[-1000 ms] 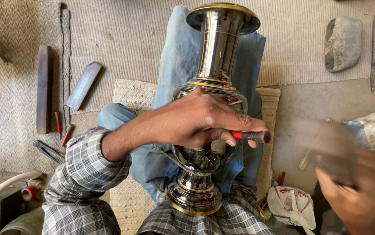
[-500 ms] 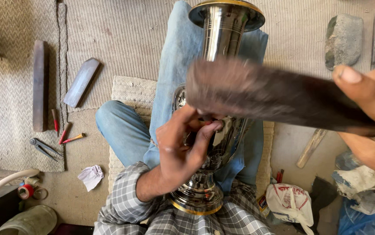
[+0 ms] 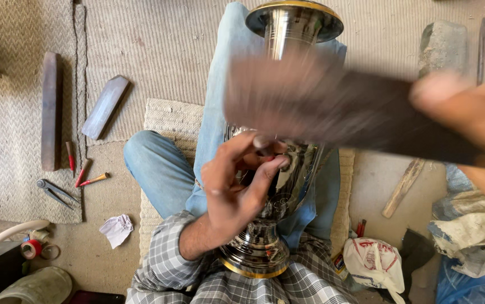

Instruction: The person sits on the floor and uses a hammer and a small metal punch to engrave a floral pattern onto the side of a silver vase. The person repeatedly taps the punch against the vase surface to create the design.

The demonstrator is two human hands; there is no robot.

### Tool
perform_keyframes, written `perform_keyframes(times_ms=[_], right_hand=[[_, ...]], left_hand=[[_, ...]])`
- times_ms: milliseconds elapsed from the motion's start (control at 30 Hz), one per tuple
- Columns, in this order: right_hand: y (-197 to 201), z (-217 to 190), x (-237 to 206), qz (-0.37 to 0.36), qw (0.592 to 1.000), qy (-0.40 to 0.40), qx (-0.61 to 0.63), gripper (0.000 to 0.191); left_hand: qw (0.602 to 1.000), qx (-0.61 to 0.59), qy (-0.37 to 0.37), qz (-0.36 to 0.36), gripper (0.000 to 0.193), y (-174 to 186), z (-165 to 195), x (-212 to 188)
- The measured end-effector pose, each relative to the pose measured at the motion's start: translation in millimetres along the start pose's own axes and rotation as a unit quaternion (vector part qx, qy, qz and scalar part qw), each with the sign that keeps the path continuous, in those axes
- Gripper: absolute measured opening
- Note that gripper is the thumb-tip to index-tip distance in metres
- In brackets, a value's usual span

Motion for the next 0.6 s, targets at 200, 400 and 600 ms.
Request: perform_keyframes(times_ms=[200,400,600], right_hand=[[-33.5,18.0,-57.4,0.025,0.998,-0.063,-0.005,0.067],[-67.4,-3.2,-104.2,0.079,0.991,0.063,-0.083,0.043],[-97.4,-3.3,-146.4,0.179,0.896,-0.281,0.295,0.020]], left_hand=[[0.964,0.020,-0.085,-0.252,0.043,-3.2,1.4,31.3],[0.889,-0.034,-0.122,-0.439,0.064,-21.6,-4.5,54.4],[0.855,-0.100,-0.111,-0.497,0.071,-22.7,-3.9,64.0]])
Point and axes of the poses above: each hand's wrist, its own x-axis towards the middle knuckle, its own y-axis out of the back of the hand, z = x × y, the point moved 5 cm from there along x, towards the middle knuckle, and after that the axes turned 10 degrees about -y, right-handed, at the moved point
